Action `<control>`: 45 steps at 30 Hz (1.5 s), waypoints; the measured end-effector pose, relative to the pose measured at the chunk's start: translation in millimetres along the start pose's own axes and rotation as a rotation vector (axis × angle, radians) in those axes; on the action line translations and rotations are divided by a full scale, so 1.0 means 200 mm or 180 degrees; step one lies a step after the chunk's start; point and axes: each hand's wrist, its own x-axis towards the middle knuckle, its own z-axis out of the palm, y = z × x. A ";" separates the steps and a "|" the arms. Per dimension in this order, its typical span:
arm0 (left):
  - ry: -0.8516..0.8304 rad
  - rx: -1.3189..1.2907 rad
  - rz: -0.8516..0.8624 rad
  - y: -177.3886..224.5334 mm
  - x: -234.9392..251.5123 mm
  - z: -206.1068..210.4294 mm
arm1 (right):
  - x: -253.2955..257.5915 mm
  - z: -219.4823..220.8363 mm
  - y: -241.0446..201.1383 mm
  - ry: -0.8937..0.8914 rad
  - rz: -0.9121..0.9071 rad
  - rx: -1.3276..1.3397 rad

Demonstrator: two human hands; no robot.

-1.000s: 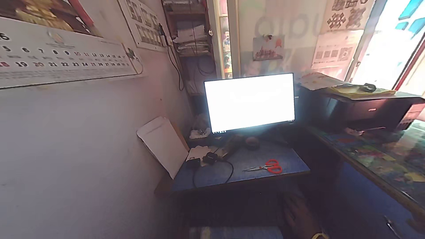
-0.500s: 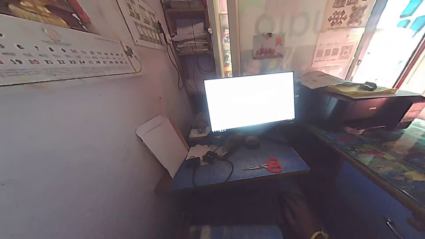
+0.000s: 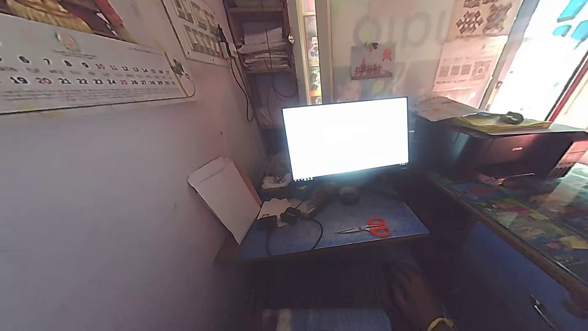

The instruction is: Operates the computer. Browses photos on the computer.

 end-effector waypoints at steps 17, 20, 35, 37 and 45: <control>-0.0206 0.0012 -0.0072 0.03 0.01 -0.03 | 0.00 -0.02 -0.02 0.0003 -0.0049 0.0040; -0.0173 0.0014 -0.0011 0.02 0.01 -0.01 | 0.00 -0.03 -0.02 -0.0073 -0.0009 0.0072; -0.0269 -0.0027 -0.0031 0.09 -0.01 -0.10 | 0.00 -0.04 -0.03 -0.0095 0.0042 0.0127; -0.0357 -0.0038 -0.0083 0.11 -0.02 -0.12 | 0.00 -0.04 -0.03 -0.0096 0.0027 0.0099; -0.0327 -0.0126 -0.0096 0.11 -0.01 -0.12 | 0.00 -0.04 -0.03 -0.0020 -0.0032 0.0087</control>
